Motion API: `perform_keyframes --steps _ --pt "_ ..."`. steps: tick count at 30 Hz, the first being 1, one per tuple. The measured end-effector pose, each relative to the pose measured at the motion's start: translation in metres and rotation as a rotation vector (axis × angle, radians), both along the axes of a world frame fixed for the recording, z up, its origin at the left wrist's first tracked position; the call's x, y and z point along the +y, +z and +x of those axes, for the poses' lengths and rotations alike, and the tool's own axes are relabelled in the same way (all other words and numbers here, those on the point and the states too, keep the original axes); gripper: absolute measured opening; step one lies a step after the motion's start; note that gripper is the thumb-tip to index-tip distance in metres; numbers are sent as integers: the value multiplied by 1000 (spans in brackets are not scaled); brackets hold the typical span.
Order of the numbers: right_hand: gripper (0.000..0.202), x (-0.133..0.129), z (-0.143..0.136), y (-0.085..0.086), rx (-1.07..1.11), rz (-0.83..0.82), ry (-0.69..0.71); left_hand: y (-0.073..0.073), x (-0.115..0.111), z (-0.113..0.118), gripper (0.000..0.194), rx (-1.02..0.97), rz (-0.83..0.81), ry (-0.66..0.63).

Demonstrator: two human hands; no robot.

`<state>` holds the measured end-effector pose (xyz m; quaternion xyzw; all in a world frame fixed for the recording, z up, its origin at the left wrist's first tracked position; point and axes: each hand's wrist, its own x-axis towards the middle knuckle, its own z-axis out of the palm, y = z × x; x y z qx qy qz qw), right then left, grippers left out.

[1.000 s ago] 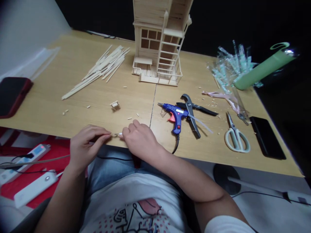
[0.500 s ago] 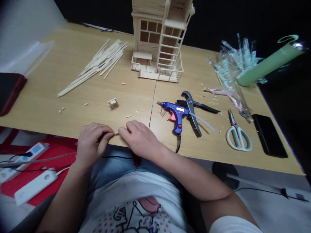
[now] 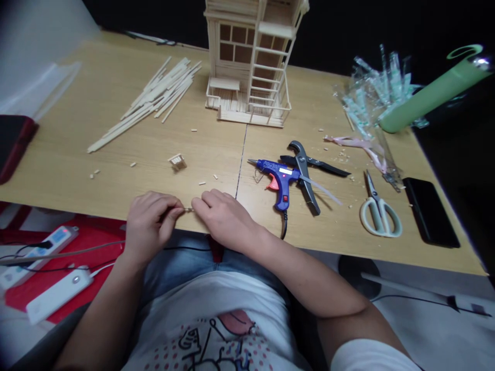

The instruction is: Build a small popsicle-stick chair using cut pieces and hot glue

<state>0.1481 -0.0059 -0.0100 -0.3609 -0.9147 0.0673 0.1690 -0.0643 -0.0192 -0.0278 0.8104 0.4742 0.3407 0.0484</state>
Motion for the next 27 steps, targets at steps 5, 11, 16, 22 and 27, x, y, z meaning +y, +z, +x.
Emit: perform_keyframes --steps 5,11,16,22,27 --pt "18 0 3 -2 7 -1 -2 -2 1 4 7 15 12 15" --pt "20 0 2 -2 -6 -9 -9 -3 0 5 9 16 10 28" --pt "18 -2 6 -2 -21 -4 -10 -3 -1 8 8 31 23 26" --pt "18 -2 11 -2 -27 15 -11 -6 -2 12 6 38 62 26" --pt "18 -4 8 -2 -6 16 -15 -5 -2 9 8 24 20 24"
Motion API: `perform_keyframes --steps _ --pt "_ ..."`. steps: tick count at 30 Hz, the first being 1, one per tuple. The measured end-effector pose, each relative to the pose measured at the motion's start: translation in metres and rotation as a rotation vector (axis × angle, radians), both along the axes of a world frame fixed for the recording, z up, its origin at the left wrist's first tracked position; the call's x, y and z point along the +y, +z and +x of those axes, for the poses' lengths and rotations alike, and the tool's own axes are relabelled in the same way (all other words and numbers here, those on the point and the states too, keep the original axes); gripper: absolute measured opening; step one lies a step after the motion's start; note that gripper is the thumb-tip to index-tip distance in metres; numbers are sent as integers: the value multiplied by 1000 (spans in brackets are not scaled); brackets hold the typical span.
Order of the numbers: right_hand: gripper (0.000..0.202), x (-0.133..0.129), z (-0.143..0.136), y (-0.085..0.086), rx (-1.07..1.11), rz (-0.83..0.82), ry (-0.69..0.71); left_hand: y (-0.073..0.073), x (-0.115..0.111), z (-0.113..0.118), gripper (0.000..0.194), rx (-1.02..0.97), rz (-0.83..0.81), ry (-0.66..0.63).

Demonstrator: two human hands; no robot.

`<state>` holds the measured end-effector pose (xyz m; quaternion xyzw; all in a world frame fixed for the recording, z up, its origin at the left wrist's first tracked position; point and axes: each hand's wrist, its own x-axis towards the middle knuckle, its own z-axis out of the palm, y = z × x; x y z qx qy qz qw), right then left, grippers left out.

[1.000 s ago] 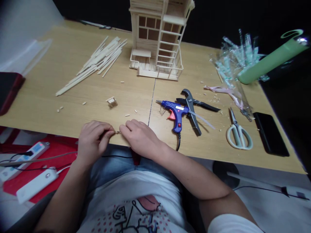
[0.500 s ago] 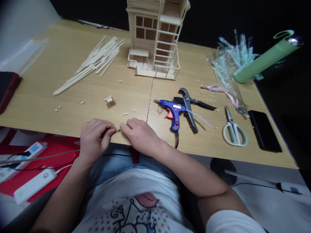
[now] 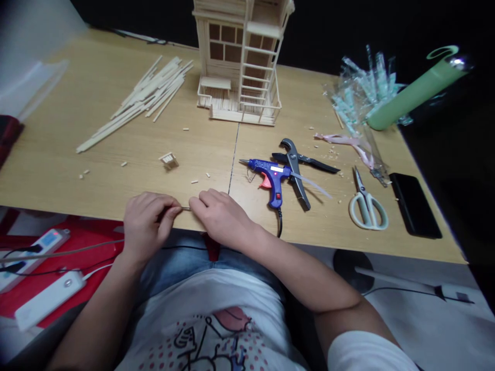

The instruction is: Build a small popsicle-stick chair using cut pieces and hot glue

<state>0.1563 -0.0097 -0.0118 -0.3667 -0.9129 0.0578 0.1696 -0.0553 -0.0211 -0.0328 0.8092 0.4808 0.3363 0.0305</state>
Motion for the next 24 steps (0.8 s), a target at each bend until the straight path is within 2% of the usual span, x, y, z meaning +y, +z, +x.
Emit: perform_keyframes --steps 6,10,14,19,24 --pt "18 -1 0 5 36 -59 -20 1 -4 0 8 -102 -86 41" --pt "17 -6 0 12 189 -182 -82 1 -16 6 18 -492 -110 175" --pt "16 -17 -4 18 397 -218 -134 13 -26 17 22 -853 -308 276" --pt "12 -32 -14 18 543 -179 -172 22 -29 27 27 -1089 -600 220" --pt "11 -40 -22 18 601 -144 -194 18 -28 31 26 -1273 -673 156"
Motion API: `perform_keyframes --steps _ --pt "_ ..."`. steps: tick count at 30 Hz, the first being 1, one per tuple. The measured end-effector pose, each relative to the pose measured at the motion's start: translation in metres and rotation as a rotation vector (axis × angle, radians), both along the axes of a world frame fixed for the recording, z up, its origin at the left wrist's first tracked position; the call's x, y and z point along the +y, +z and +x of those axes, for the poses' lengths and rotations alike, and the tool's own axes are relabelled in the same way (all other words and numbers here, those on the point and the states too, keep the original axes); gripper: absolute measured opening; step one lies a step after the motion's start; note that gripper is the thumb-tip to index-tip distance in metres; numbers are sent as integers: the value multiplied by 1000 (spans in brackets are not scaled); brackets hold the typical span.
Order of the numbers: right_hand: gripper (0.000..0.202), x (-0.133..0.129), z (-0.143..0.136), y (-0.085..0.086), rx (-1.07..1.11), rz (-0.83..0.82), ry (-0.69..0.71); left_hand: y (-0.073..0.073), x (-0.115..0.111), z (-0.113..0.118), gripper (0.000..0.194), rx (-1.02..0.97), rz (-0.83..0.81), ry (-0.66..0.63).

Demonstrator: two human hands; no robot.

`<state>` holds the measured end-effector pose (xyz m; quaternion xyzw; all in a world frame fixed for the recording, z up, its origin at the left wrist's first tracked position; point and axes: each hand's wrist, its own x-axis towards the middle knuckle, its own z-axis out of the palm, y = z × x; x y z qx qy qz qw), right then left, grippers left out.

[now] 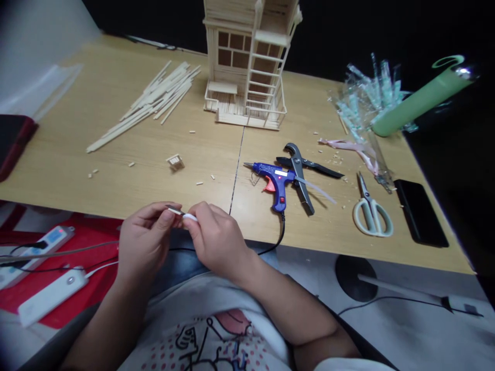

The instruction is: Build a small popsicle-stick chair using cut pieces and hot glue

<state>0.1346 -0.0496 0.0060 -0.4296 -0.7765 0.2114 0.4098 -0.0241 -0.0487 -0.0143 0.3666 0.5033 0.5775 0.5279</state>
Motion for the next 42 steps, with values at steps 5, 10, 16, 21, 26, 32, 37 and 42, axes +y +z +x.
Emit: perform_keyframes --steps 5,10,16,21,26,32,37,42 --pt "11 -3 -2 4 22 36 -12 8 1 6 27 -106 27 74" --pt "9 -6 -7 5 58 70 -45 21 -3 18 29 -282 0 82" --pt "9 -9 -11 7 90 56 -69 22 -5 25 30 -333 -16 106" --pt "10 -9 -2 20 26 17 -37 13 -1 8 21 -64 77 17" --pt "12 -11 -1 25 -15 30 -34 19 1 7 29 -90 111 34" --pt "8 -15 -12 16 87 45 -122 25 -3 29 37 -268 99 111" --pt "9 -12 -17 13 118 48 -141 20 -8 35 38 -338 1 126" --pt "11 -6 -16 13 70 111 -85 16 -10 38 39 -335 -7 131"
